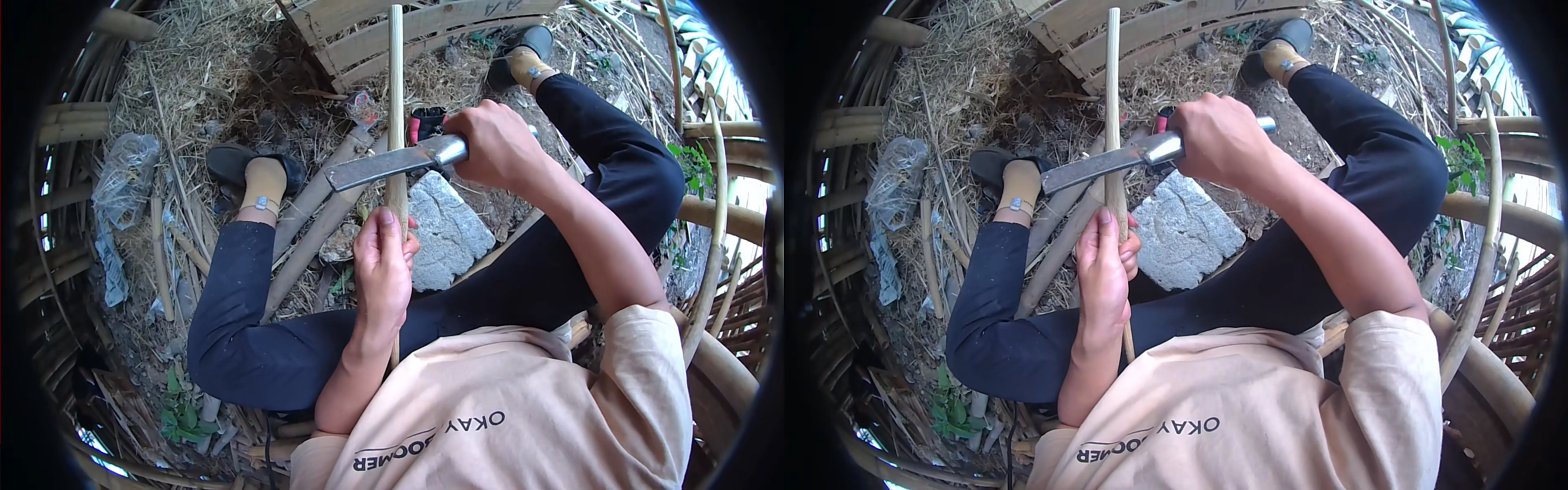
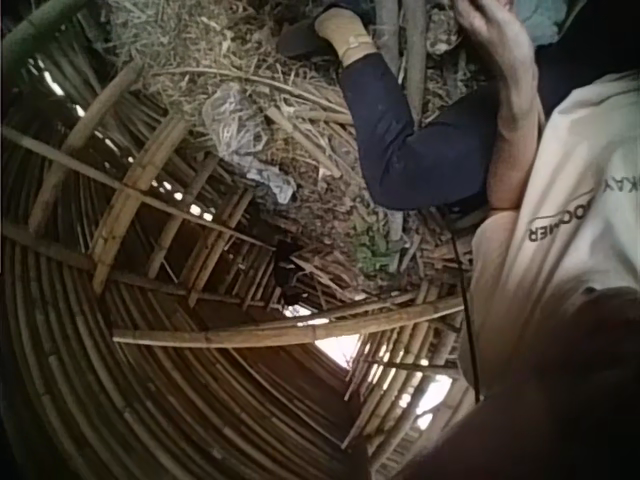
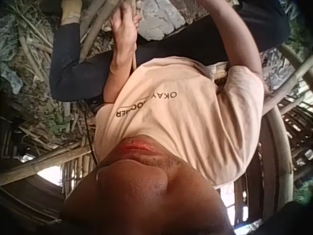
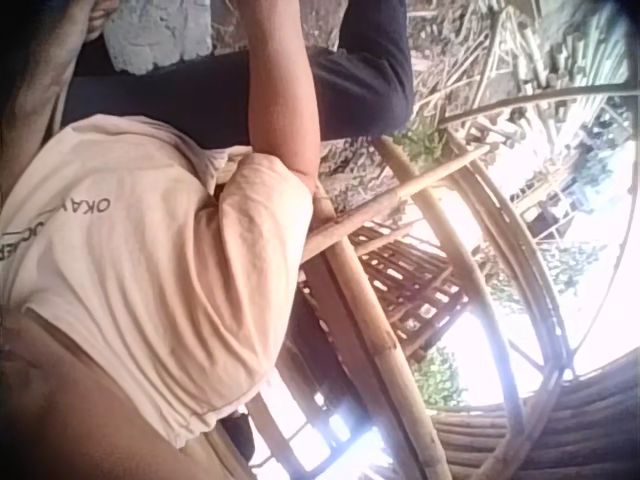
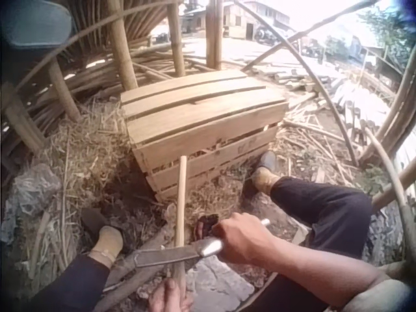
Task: The person uses a cleaver to shave a thin wooden stick by hand, rotating the stick to smooth different sides and removing outer bark and slivers.
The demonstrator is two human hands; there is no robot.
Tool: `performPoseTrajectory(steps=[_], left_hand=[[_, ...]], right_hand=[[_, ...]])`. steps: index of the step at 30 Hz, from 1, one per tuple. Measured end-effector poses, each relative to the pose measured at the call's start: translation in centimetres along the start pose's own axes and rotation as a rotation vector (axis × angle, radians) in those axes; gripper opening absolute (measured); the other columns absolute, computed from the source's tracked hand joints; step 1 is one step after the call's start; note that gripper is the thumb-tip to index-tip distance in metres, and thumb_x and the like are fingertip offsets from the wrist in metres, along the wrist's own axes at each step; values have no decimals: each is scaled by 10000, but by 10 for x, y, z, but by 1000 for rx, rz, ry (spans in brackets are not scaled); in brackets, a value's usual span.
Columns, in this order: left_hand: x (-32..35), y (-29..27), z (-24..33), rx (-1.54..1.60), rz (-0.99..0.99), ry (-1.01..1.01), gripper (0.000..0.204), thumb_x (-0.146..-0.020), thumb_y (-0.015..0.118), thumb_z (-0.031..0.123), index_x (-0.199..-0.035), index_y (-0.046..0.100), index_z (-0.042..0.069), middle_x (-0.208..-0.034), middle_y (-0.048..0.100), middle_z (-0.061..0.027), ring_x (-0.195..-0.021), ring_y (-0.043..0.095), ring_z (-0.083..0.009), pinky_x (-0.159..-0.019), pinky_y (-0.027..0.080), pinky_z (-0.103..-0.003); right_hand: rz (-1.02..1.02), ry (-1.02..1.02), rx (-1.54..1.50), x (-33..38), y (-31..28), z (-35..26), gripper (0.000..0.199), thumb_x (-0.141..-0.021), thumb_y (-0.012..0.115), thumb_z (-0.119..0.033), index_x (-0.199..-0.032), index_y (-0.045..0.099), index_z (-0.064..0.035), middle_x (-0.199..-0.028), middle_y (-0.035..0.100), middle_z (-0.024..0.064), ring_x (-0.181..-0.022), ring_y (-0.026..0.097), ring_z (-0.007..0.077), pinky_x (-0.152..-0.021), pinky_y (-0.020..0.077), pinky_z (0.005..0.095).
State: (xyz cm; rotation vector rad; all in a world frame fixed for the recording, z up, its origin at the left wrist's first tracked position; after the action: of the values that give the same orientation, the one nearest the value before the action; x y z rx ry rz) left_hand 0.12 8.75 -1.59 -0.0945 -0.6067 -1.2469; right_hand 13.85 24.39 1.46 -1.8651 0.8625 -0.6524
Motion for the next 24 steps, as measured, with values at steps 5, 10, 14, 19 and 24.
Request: performPoseTrajectory(steps=[5,10,14,19,24], left_hand=[[2,-5,11,85,-20,-74,359,-1092,401,361,-975,568,66,-616,401,62,-467,259,5,-419,177,-182],[8,-13,24,142,-44,-93,346,-1083,414,355,-962,572,72,-613,408,55,-461,263,-5,-412,189,-188],[11,-19,32,177,-78,-76,326,-1074,429,346,-961,575,77,-613,399,55,-461,260,-9,-409,193,-190],[14,-25,45,214,-68,-67,322,-1069,435,345,-970,575,73,-611,388,57,-466,262,-11,-408,193,-191],[32,-30,48,192,34,-43,339,-1067,451,362,-976,573,60,-605,400,49,-466,261,-10,-413,191,-194]], right_hand=[[-45,-5,24,0,-12,-13,148,-655,706,-120,-773,703,-31,-686,666,191,-685,678,392,-681,559,471],[8,-51,200,13,-55,-59,118,-691,706,-111,-771,696,-25,-709,671,175,-701,698,365,-654,573,440],[-20,-90,316,7,-69,-78,112,-715,711,-125,-777,653,-52,-680,649,143,-677,670,336,-654,541,438],[-2,-225,283,-7,-70,-87,117,-720,714,-129,-790,650,-60,-665,640,133,-654,662,324,-631,530,435],[-70,-353,247,-11,-81,-100,159,-715,735,-168,-723,673,-22,-654,657,144,-638,698,326,-591,569,409]])
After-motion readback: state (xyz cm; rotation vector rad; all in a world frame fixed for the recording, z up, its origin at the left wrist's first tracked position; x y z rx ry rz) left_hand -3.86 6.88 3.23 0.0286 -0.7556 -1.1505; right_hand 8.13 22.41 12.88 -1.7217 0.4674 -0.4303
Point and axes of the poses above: each hand's wrist, its own x-axis away from the middle knuckle, its own y-axis out of the palm, z = x × y, the point moved 5 cm from there along -x, towards the middle knuckle
